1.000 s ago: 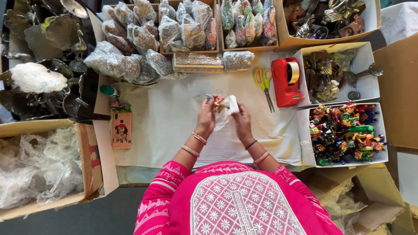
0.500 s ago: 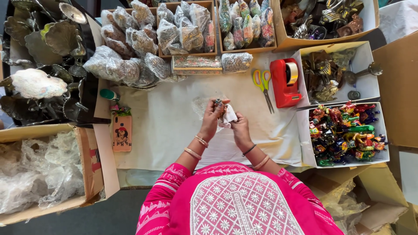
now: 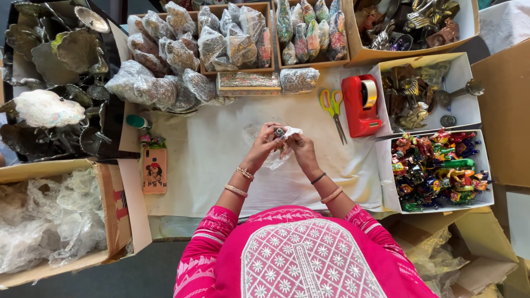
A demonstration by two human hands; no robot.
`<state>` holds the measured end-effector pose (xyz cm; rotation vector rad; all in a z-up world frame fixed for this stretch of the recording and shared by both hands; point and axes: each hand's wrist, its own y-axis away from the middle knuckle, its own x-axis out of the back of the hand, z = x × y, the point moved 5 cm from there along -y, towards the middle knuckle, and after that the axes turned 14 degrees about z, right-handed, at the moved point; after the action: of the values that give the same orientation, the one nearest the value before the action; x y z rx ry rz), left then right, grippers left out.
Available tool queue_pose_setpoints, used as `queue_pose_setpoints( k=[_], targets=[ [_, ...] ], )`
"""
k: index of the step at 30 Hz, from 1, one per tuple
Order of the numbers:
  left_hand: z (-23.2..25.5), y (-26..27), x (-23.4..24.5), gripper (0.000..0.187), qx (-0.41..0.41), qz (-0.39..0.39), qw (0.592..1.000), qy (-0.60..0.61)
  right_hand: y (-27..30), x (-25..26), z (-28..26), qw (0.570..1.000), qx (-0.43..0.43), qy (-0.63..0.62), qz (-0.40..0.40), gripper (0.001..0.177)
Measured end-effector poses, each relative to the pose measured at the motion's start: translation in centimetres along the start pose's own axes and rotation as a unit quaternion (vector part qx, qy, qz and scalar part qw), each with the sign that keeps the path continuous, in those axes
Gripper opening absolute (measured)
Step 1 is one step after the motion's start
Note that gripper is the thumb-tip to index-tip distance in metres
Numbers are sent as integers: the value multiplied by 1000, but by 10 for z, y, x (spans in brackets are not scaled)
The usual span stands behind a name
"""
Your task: The person wraps small figurines and objects in bubble wrap by hand and secures them with tape.
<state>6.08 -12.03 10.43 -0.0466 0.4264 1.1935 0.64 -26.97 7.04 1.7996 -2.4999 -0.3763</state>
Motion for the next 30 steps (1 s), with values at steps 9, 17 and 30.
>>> queue_pose_setpoints(
  k=[9, 17, 30],
  targets=[
    [-24, 5, 1, 34, 77, 13, 996, 31, -9, 2, 12, 993, -28, -114, 16, 27],
    [-41, 4, 10, 28, -12, 21, 999, -31, -13, 14, 34, 998, -60, -13, 26, 27],
    [-64, 1, 82, 25, 61, 243, 964, -90, 11, 168, -23, 742, 178, 616, 197, 46]
  ],
)
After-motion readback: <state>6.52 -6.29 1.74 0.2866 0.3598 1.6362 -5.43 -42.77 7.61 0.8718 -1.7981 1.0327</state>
